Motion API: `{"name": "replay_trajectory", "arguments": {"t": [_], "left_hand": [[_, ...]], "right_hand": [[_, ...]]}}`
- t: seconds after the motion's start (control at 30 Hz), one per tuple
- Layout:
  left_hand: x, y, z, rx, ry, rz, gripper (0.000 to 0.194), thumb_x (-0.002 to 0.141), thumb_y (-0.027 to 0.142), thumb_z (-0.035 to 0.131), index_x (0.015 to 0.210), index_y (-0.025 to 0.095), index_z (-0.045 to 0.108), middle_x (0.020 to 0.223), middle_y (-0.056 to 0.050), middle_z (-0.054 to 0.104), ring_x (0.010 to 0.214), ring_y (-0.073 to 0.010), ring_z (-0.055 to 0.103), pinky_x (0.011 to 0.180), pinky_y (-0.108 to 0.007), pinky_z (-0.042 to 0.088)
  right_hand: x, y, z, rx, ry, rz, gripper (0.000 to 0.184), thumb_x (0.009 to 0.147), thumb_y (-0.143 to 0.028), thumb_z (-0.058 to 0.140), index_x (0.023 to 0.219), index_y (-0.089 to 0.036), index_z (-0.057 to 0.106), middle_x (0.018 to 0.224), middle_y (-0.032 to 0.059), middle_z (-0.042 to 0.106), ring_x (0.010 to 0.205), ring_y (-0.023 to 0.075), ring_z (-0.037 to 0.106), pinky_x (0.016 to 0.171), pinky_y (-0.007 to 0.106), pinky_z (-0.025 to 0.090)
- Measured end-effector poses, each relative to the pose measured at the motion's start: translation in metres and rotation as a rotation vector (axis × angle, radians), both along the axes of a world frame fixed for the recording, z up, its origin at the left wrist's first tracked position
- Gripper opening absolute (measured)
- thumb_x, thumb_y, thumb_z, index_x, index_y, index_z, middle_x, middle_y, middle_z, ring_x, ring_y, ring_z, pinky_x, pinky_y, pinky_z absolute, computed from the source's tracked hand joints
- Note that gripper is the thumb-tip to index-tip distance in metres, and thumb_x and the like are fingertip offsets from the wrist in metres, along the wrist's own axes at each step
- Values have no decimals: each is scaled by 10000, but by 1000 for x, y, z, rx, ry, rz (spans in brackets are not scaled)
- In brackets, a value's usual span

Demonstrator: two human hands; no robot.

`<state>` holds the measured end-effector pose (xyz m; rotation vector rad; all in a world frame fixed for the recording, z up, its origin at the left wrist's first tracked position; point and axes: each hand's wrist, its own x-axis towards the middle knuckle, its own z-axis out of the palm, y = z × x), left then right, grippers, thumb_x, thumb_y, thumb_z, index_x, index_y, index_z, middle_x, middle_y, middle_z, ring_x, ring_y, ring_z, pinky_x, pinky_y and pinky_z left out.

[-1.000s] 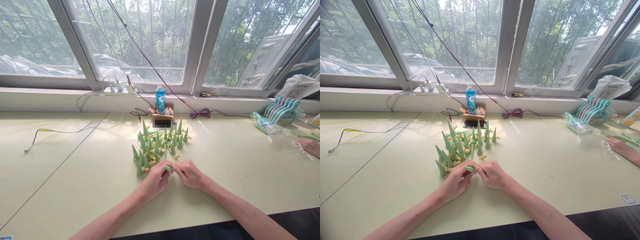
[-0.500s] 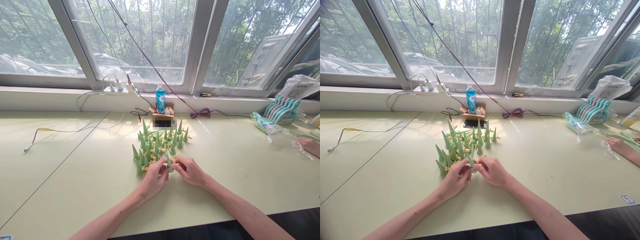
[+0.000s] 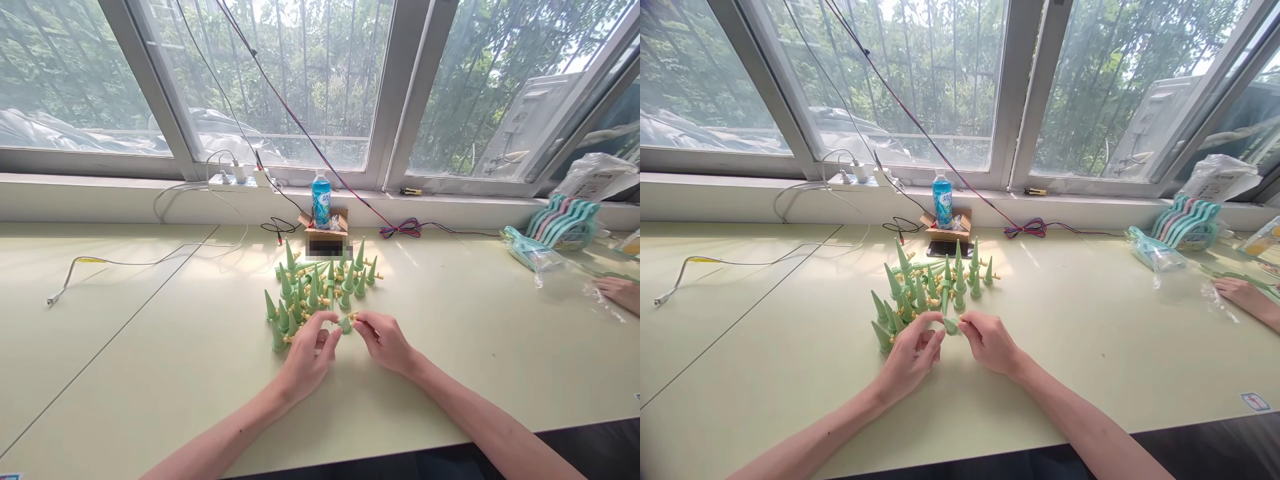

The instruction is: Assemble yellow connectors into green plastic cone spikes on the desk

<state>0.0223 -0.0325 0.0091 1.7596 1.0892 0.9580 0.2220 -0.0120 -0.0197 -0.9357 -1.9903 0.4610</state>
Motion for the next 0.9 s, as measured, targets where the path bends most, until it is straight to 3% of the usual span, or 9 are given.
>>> {"name": "replay_trajectory", "arguments": {"t": [0.13, 0.3, 0.43, 0.6, 0.7, 0.8, 0.9], "left_hand": [[1, 1, 1, -116, -72, 14, 343, 969, 489, 434, 1112, 187, 509, 568, 56, 512, 425, -108, 478, 478, -236, 401], [4, 2, -2, -331, -240, -126, 470, 938, 580, 453, 1190, 185, 487, 544, 68, 508, 359, -91, 418, 424, -230, 358], [4, 4, -2, -405, -320, -168, 454, 880, 577, 568, 1076, 169, 531, 602, 60, 531, 344, -53, 384, 405, -217, 360], [1, 5, -3, -377, -303, -148, 413, 864, 528, 614, 1078, 189, 513, 766, 29, 563, 383, -38, 412, 397, -209, 365], [-2, 3, -6, -310, -229, -150, 367, 880, 484, 608, 1087, 201, 500, 704, 43, 516, 458, -73, 462, 440, -213, 385], [-3, 1, -9, -202, -110, -127, 314, 903, 430, 586, 1097, 200, 499, 596, 72, 439, 495, -103, 479, 491, -225, 408], [-2, 1, -15, -12, -5, -57, 289, 901, 362, 591, 1128, 198, 519, 634, 56, 474, 546, -116, 504, 540, -240, 443]], "right_hand": [[0, 0, -1, 102, 9, -18, 250, 1021, -267, 389, 823, -195, 524, 636, -5, 520, 519, 109, 401, 509, 239, 309], [-1, -2, -2, 161, -76, 12, 249, 1021, -238, 367, 828, -199, 520, 614, -9, 494, 515, 118, 391, 512, 257, 268], [-3, -3, -4, 172, -113, 44, 241, 1018, -230, 368, 835, -195, 520, 612, -15, 476, 520, 118, 368, 518, 258, 262], [-5, -3, -4, 124, -82, 68, 265, 1013, -233, 368, 779, -197, 487, 593, -27, 438, 510, 114, 332, 506, 252, 255], [-7, -4, -3, 69, -52, 60, 318, 1013, -254, 362, 710, -202, 442, 569, -36, 396, 504, 109, 313, 495, 245, 256], [-9, -5, -1, 0, -37, 51, 351, 1009, -274, 369, 668, -203, 409, 562, -42, 367, 506, 103, 290, 486, 238, 255], [-10, -5, 1, -76, -1, 59, 363, 1004, -295, 375, 653, -204, 387, 562, -45, 335, 516, 103, 258, 482, 239, 253]]}}
